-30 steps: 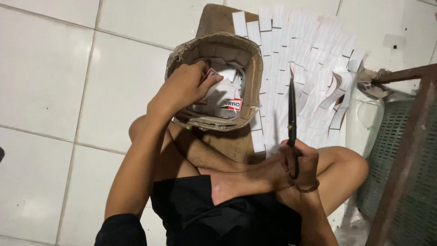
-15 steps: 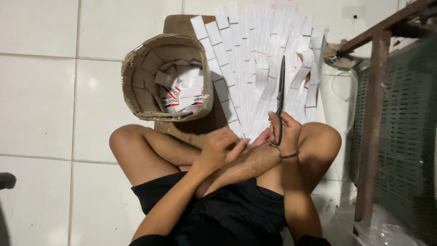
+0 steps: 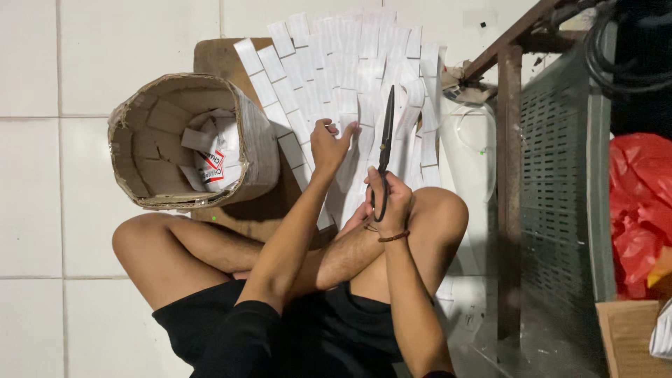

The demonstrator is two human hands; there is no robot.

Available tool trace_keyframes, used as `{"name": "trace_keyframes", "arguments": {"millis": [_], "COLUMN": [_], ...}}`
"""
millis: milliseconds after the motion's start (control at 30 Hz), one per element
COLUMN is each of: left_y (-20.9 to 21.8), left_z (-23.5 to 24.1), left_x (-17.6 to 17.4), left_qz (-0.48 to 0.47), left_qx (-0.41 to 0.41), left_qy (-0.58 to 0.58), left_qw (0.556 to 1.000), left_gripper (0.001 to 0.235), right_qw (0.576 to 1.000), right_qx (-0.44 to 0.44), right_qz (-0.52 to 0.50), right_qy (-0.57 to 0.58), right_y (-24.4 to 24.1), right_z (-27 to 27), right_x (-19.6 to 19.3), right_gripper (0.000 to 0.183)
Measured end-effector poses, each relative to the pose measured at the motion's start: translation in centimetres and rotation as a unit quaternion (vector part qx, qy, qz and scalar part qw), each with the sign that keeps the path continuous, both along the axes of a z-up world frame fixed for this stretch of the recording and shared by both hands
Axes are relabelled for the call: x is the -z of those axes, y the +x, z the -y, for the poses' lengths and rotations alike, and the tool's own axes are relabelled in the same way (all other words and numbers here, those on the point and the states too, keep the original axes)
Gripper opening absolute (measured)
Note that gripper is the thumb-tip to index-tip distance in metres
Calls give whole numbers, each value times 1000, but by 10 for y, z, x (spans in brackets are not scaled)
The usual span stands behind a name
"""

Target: The person sits cross-legged on the floor and uses scissors to cut long strips of white paper into smaller rectangular pieces. They hold the paper strips in their left hand and cut them with their right hand, occasionally dropping the cut pieces into a cardboard box placed nearby.

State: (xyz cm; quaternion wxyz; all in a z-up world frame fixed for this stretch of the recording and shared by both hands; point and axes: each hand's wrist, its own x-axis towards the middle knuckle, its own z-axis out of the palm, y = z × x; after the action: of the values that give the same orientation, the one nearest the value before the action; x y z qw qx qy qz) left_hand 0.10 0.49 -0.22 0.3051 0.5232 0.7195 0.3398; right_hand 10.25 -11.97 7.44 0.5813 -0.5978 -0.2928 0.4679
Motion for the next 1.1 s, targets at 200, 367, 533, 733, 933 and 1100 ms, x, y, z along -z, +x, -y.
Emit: {"name": "trace_keyframes", "arguments": {"millis": [200, 367, 533, 733, 933, 1100], "left_y": [-31, -42, -42, -45, -40, -37], "left_z": [-2, 13, 17, 29, 32, 18], "left_x": [9, 51, 77, 54, 46, 48], "left_qz": [3, -181, -149, 61, 144, 227], "left_qx": [-134, -13, -54, -78, -197, -287], "left_qy": [76, -20, 109, 136, -15, -194], "left_qw": [988, 983, 981, 986, 970, 910], "left_gripper": [51, 75, 57, 34, 61, 98], "right_qw": [999, 998, 998, 998, 997, 996], "right_qx": [-8, -25, -34, -32, -44, -56], "right_qz": [-35, -26, -41, -42, -38, -29], "right_qy": [-31, -43, -45, -40, -53, -60], "right_y": [0, -2, -3, -2, -4, -4], "right_z": [-10, -15, -17, -17, -17, -17], "right_x": [-8, -12, -7, -6, -9, -14], "right_gripper": [31, 32, 31, 33, 31, 33]}}
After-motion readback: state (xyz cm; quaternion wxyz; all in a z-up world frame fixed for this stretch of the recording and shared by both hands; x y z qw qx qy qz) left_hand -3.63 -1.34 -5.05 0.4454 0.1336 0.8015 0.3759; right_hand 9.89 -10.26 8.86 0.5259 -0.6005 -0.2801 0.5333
